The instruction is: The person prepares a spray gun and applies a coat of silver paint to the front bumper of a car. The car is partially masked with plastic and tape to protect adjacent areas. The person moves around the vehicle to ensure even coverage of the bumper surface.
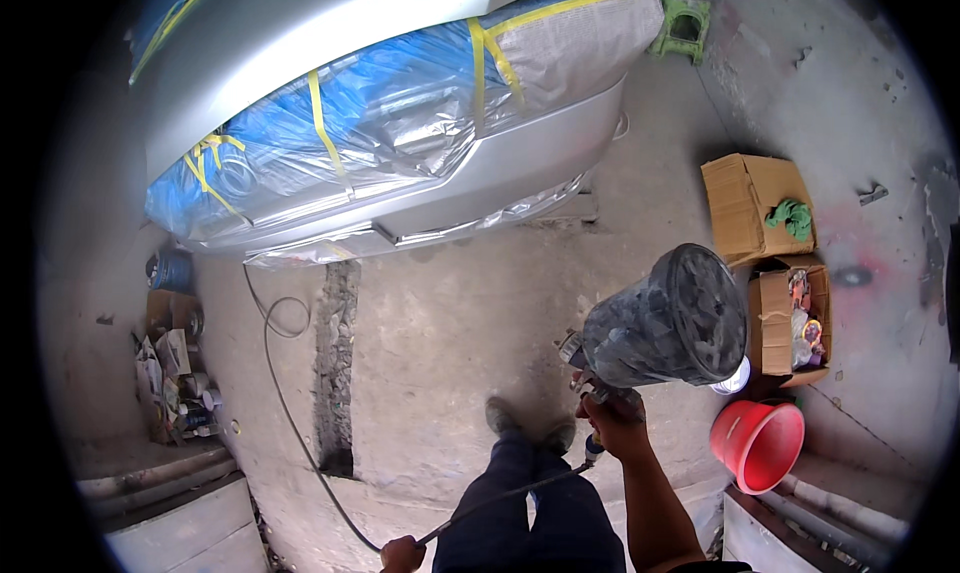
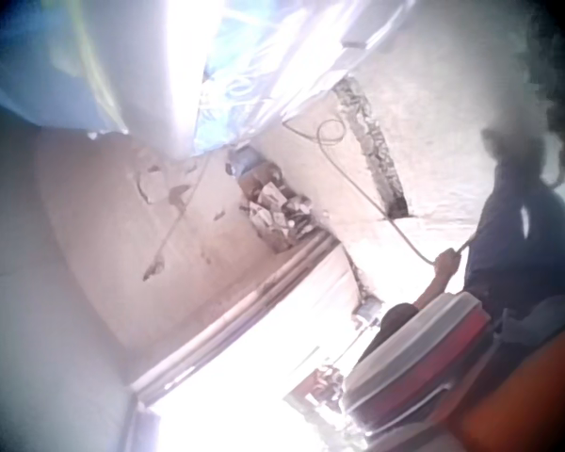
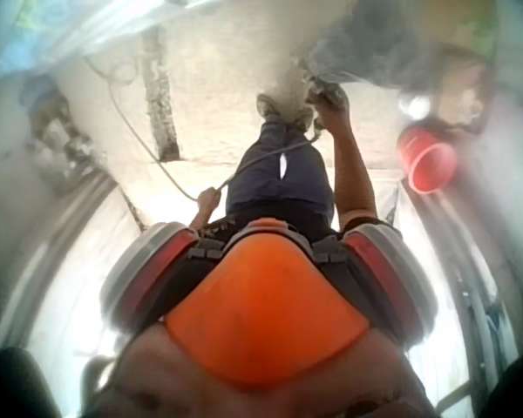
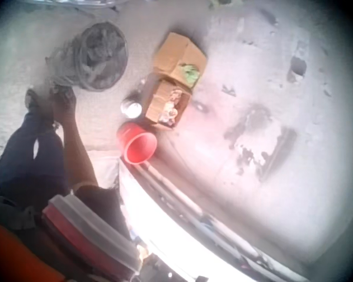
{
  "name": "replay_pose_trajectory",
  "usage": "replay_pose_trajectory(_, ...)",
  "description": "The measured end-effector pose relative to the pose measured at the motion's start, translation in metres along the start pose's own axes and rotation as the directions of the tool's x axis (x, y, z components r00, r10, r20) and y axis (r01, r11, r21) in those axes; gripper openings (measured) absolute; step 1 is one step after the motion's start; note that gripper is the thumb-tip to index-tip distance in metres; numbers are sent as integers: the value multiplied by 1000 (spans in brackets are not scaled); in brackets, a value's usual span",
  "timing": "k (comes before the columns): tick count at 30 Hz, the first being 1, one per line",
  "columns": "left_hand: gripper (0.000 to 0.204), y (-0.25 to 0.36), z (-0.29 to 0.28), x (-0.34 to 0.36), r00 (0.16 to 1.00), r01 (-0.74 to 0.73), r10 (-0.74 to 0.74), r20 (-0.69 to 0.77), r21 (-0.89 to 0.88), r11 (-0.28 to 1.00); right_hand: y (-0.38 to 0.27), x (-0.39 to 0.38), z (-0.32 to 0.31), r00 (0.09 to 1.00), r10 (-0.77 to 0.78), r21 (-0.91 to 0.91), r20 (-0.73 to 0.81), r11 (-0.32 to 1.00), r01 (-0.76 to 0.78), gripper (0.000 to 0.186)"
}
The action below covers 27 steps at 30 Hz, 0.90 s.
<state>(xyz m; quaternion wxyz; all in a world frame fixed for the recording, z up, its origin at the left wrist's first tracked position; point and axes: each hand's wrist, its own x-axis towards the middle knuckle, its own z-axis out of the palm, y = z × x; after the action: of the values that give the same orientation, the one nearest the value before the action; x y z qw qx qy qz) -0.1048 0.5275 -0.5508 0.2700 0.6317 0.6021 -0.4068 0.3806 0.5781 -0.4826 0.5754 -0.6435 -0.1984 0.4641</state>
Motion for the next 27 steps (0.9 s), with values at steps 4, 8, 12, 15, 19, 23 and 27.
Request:
replay_pose_trajectory(4, 39, 15, -24, 16, 984, 3, -4, 177, 9, 1000, 4, 17, -3, 994, 52, -80, 98, 996, -45, 22)
replay_pose_trajectory(8, 29, 38, -47, 19, 981, -163, 168, 96, -63, 985, -22, 14, -50, 932, -8, 40, -363, 999, 24, 26)
replay_pose_trajectory(12, 25, 60, -39, 16, 926, -356, 301, -225, -265, 896, -36, 6, -100, 658, -131, -130, -741, 990, 51, 40)
replay_pose_trajectory(15, 23, 81, -32, 4, 883, -444, 361, -300, -279, 852, -22, 5, -130, 647, -144, -119, -749, 989, 82, 44)
replay_pose_trajectory(19, 26, 113, -41, -29, 903, -426, 428, -34, -195, 884, 5, 4, -139, 921, -4, 88, -390, 995, 42, 41)
replay_pose_trajectory(23, 24, 162, -31, -68, 816, -500, 497, 296, -71, 863, 1, 33, -106, 999, -14, 61, -47, 998, 17, 25)
replay_pose_trajectory(27, 34, 210, -3, -90, 771, -508, 494, 401, -80, 858, -9, 61, -103, 975, 96, 6, 201, 995, -100, 12)
